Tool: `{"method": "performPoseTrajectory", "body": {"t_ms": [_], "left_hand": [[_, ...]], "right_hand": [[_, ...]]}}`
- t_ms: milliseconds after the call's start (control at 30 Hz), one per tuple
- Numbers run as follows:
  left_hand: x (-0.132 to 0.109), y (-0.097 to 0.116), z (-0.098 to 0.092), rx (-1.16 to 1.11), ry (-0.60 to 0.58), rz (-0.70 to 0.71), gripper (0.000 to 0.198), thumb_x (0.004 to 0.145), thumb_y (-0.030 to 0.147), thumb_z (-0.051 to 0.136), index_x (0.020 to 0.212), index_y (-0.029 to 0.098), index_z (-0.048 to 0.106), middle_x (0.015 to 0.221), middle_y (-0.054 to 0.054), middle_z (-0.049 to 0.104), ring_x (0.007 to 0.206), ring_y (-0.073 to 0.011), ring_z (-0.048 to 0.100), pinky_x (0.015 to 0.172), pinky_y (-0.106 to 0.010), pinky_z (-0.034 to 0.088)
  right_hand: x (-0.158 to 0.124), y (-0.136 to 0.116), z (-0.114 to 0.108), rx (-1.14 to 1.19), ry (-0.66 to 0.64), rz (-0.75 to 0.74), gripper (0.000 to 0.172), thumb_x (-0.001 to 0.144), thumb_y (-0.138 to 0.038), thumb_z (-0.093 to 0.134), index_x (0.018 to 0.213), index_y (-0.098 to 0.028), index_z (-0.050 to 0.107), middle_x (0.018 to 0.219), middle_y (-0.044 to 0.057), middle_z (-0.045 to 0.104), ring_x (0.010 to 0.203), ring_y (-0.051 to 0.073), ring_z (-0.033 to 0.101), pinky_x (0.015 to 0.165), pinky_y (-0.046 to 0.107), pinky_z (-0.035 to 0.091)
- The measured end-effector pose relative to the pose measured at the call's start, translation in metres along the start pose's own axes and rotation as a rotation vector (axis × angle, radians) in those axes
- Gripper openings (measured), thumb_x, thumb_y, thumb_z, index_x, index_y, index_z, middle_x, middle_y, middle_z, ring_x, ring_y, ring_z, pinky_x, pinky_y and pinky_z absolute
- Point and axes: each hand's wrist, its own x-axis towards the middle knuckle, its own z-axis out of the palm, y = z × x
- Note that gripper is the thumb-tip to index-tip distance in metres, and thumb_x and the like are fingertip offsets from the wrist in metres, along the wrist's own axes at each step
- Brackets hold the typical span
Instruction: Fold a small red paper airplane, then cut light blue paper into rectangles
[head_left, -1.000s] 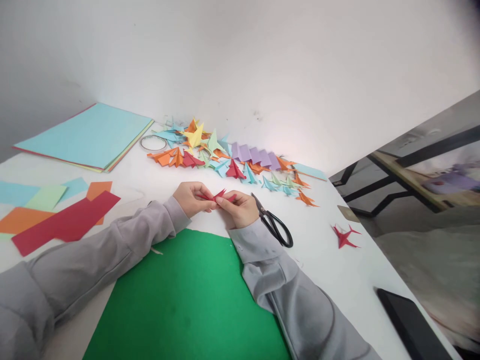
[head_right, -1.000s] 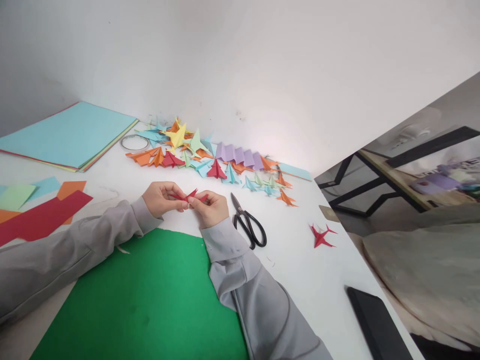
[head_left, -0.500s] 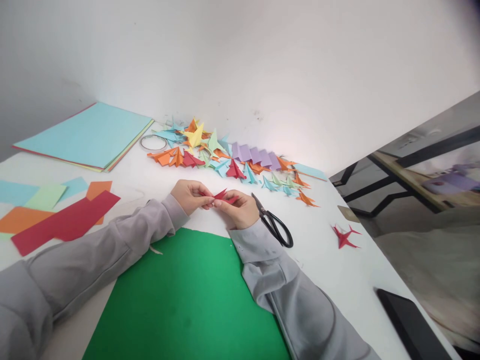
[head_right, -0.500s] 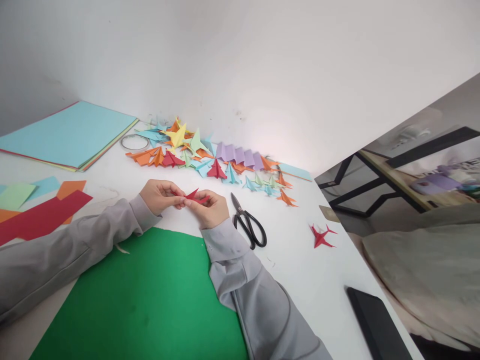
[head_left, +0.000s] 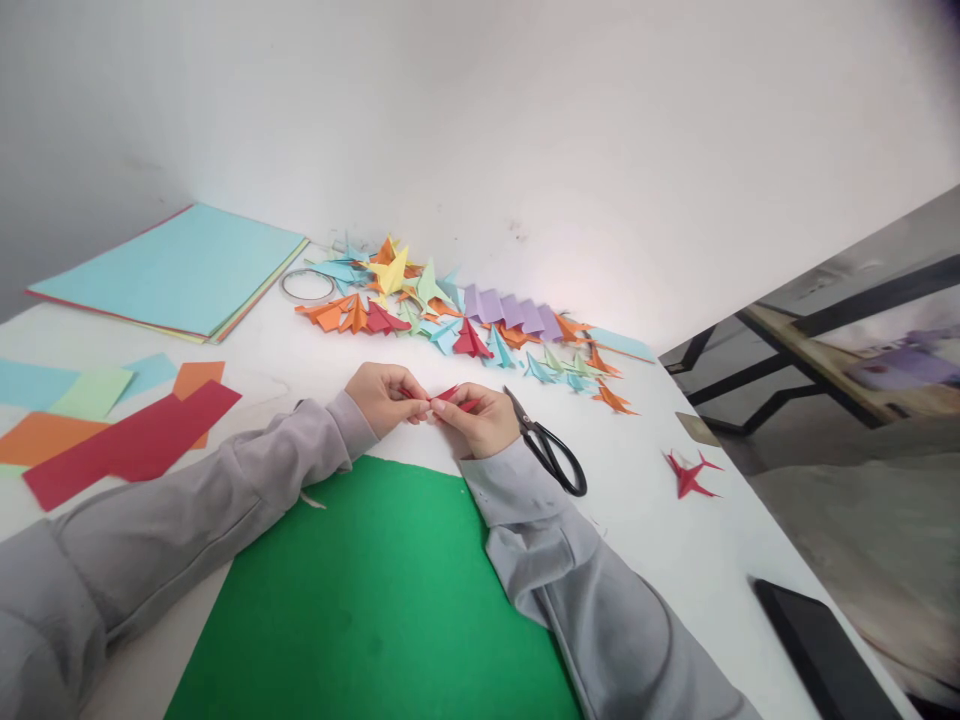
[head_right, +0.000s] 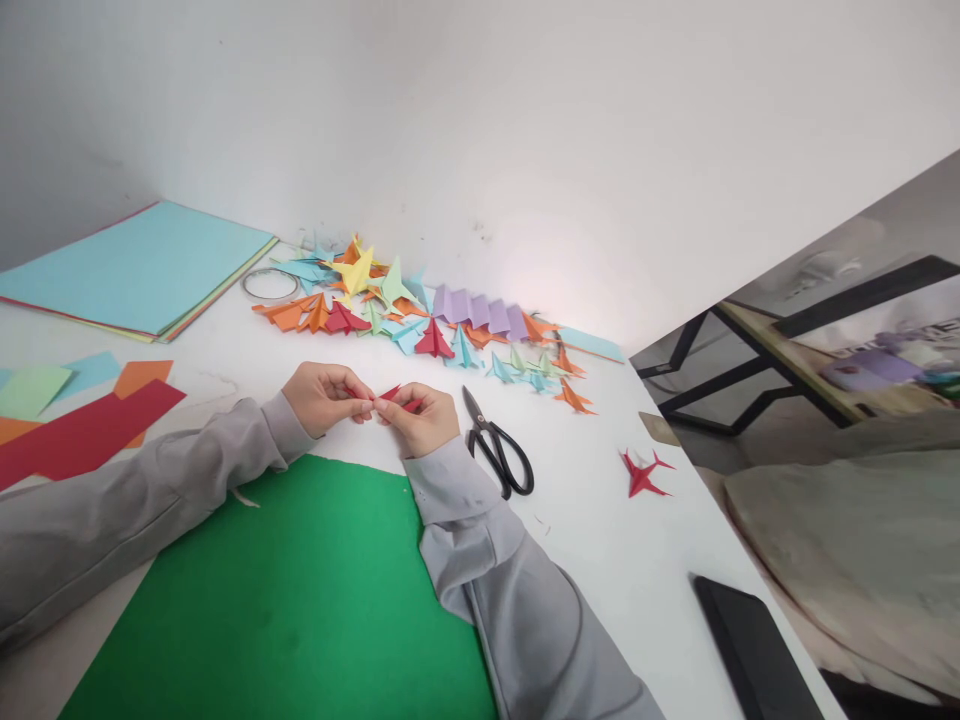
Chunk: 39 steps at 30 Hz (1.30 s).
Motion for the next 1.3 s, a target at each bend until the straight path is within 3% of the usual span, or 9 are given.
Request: {"method": "performPoseTrajectory", "body": {"t_ms": [400, 700, 967, 1167, 1300], "left_hand": [[0.006, -0.005, -0.008, -0.006, -0.05, 0.054, 0.018, 0.049, 0.013, 0.077, 0.058, 0.011, 0.061, 0.047, -0.001, 0.063, 0.042, -0.0105, 0.058, 0.043, -0.021, 0.05], [0.004, 0.004, -0.009, 0.064, -0.027, 0.024, 0.015, 0.053, 0.012, 0.076, 0.056, 0.01, 0.062, 0.043, -0.001, 0.061, 0.039, -0.0092, 0.057, 0.042, -0.019, 0.048], [0.007, 0.001, -0.011, 0.029, -0.064, -0.031, 0.025, 0.052, 0.021, 0.08, 0.054, 0.01, 0.057, 0.044, -0.002, 0.062, 0.039, -0.0103, 0.058, 0.042, -0.021, 0.05], [0.008, 0.003, -0.012, -0.11, -0.064, -0.072, 0.03, 0.058, 0.032, 0.077, 0.065, 0.01, 0.057, 0.054, -0.005, 0.067, 0.045, -0.0153, 0.063, 0.042, -0.025, 0.052], [0.007, 0.002, -0.012, -0.098, -0.062, -0.026, 0.032, 0.048, 0.023, 0.081, 0.07, 0.01, 0.062, 0.054, -0.003, 0.066, 0.047, -0.0157, 0.063, 0.043, -0.025, 0.052]], "right_hand": [[0.002, 0.001, -0.002, 0.043, 0.027, -0.014, 0.027, 0.055, -0.037, 0.078, 0.054, -0.018, 0.06, 0.047, -0.001, 0.06, 0.043, 0.011, 0.052, 0.044, 0.024, 0.04], [0.003, 0.0, -0.003, 0.031, 0.003, -0.017, 0.025, 0.057, -0.037, 0.077, 0.055, -0.018, 0.06, 0.047, -0.001, 0.061, 0.043, 0.011, 0.052, 0.044, 0.024, 0.038], [0.002, 0.002, -0.003, 0.05, 0.011, -0.037, 0.025, 0.057, -0.036, 0.078, 0.055, -0.019, 0.06, 0.047, -0.001, 0.06, 0.043, 0.01, 0.052, 0.044, 0.024, 0.038], [0.003, 0.0, -0.003, 0.094, 0.039, 0.004, 0.028, 0.054, -0.037, 0.079, 0.053, -0.019, 0.058, 0.046, -0.002, 0.061, 0.042, 0.011, 0.052, 0.044, 0.024, 0.039], [0.004, 0.0, -0.005, 0.106, 0.028, 0.004, 0.026, 0.055, -0.035, 0.079, 0.053, -0.018, 0.058, 0.046, -0.002, 0.06, 0.042, 0.011, 0.051, 0.044, 0.024, 0.038]]}}
